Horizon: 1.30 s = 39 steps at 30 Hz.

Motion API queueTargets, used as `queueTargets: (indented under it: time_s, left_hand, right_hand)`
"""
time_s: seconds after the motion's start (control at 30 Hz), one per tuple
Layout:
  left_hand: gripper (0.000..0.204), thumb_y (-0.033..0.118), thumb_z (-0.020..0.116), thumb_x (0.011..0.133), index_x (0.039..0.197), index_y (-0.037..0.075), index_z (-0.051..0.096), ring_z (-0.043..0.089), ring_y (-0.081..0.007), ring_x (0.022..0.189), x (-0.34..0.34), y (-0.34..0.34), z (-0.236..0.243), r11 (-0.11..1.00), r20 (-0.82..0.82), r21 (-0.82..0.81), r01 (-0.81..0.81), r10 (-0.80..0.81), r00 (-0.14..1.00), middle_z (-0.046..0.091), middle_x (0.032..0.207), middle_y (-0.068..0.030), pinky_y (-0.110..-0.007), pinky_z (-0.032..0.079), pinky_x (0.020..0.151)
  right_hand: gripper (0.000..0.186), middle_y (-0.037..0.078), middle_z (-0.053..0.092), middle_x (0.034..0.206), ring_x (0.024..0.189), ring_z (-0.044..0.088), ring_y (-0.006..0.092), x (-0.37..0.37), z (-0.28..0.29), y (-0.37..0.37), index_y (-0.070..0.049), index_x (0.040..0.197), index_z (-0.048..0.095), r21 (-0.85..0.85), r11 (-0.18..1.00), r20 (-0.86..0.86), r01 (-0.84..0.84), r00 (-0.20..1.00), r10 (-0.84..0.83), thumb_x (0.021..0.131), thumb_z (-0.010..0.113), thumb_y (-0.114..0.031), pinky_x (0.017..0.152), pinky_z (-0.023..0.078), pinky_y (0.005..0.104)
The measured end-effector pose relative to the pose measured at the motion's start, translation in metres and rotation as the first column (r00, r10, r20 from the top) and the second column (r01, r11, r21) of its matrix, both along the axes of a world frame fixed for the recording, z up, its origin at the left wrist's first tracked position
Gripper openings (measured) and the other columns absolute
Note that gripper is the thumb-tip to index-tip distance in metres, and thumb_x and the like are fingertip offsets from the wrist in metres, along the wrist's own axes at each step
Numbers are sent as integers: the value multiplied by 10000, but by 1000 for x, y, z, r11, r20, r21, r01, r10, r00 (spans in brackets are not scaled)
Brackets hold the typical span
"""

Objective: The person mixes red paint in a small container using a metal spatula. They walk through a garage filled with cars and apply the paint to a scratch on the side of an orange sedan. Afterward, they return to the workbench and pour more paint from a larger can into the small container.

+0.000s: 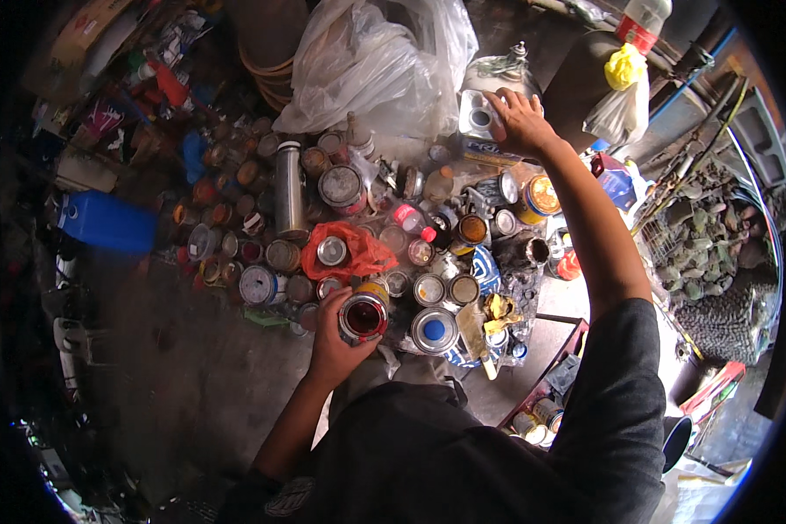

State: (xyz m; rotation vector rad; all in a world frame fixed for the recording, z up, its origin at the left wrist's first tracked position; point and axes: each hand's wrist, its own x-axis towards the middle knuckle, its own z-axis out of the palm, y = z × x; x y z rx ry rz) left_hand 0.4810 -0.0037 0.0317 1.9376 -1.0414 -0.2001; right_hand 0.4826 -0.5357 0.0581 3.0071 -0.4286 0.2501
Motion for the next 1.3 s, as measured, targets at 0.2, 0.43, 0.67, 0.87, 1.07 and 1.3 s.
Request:
queueTargets:
  time_s: [0.2, 0.43, 0.67, 0.87, 1.07, 1.3]
  left_hand:
    - [916, 139, 934, 717, 1471, 32, 426, 507, -369, 1369, -37, 12, -29, 989, -166, 140, -46, 69, 984, 491, 1458, -213, -452, 440, 1128]
    - [857, 175, 909, 773, 1463, 11, 428, 552, -344, 1324, -80, 36, -96, 946, -341, 313, -89, 199, 919, 531, 1407, -205, -429, 458, 1104]
    - [830, 136, 875, 794, 1466, 6, 407, 586, -334, 1274, -91, 14, -152, 944, -430, 230, -236, 316, 846, 556, 1363, -209, -422, 480, 1067]
    - [811, 124, 849, 817, 1482, 0, 401, 596, -362, 1243, -90, -10, -167, 941, -368, 114, -318, 338, 866, 546, 1371, -226, -437, 483, 1047]
    - [801, 106, 850, 818, 1484, 13, 413, 559, -381, 1296, -86, -20, -181, 942, -354, 117, -314, 335, 873, 539, 1383, -230, -456, 475, 1070]
    - [995, -21, 824, 795, 1593, 38, 233, 469, -347, 1408, -90, -2, -184, 939, -577, 189, -287, 343, 741, 309, 1580, -221, -448, 507, 1105]
  right_hand:
    - [887, 167, 419, 1550, 1459, 405, 393, 5, -31, -25, -174, 1592, 324, 163, 987, -105, -13, 994, 30, 809, 736, -247, 1169, 316, 642]
    - [1114, 137, 422, 1550, 1455, 425, 376, 13, -19, -34, -163, 1599, 306, 254, 966, -209, -49, 972, 105, 630, 857, -143, 1164, 370, 601]
    - [1160, 150, 395, 1562, 1446, 435, 356, 24, -17, -35, -95, 1604, 288, 236, 970, -264, -52, 958, 116, 599, 863, -150, 1159, 417, 478]
    - [1252, 160, 308, 1649, 1517, 337, 361, 29, -28, -39, -94, 1643, 215, 252, 967, -237, -25, 968, 86, 643, 935, -314, 1208, 337, 539]
    - [1259, 201, 300, 1666, 1551, 284, 384, 9, -15, -29, -125, 1646, 233, 129, 992, -56, -9, 998, 17, 691, 851, -664, 1198, 271, 681]
    - [622, 223, 604, 1377, 1224, 626, 311, -96, 27, 115, -13, 1438, 530, 674, 725, 372, -140, 913, -170, 933, 776, -279, 1026, 500, 414]
